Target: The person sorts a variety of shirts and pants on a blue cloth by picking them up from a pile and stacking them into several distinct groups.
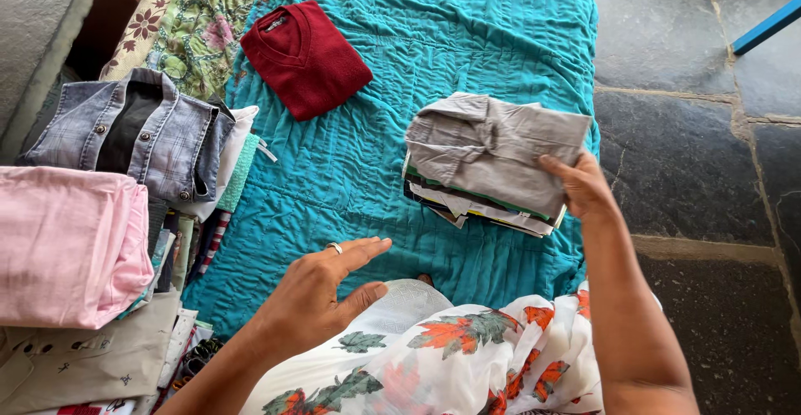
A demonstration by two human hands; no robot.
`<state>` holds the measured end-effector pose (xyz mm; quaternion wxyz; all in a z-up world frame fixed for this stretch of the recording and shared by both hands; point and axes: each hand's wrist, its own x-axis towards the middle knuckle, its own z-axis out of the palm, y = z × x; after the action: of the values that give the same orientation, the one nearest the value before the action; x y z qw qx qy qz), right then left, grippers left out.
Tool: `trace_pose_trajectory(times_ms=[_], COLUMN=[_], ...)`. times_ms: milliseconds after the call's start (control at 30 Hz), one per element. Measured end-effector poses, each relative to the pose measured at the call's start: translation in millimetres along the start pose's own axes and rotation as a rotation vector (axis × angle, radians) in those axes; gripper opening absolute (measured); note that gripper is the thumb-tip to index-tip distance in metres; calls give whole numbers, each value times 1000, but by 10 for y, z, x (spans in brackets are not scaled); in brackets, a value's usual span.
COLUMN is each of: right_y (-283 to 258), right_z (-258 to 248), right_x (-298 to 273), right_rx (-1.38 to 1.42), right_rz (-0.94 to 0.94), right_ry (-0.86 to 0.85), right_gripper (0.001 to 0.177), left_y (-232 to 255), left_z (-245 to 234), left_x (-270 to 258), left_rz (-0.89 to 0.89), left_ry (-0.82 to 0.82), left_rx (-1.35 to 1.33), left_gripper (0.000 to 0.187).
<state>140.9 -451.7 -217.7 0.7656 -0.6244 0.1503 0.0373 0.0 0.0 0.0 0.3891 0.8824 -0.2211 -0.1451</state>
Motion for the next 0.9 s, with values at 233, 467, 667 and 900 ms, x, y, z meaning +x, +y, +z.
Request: trace_pose_trajectory(times_ms=[233, 467, 667, 900], right_y=[-90, 13, 157, 524], right_z=[0, 415, 918, 739], right_x=[-275, -281, -89, 170], right_rx=[-706, -1241, -1462, -1595], right_rz=[-50, -691, -886, -819], right_ry=[436, 406, 238, 75], right_gripper=[75, 72, 63, 71], left_y=[-171, -281, -542, -1760], left_z=[62, -46, -376, 65], left_x=[-19, -111, -325, -1014], left_rz=[65, 37, 44, -453], left_ry=[-138, -331, -60, 500], left_rx=[82, 173, 134, -24], left_gripper=[63, 73, 70, 60])
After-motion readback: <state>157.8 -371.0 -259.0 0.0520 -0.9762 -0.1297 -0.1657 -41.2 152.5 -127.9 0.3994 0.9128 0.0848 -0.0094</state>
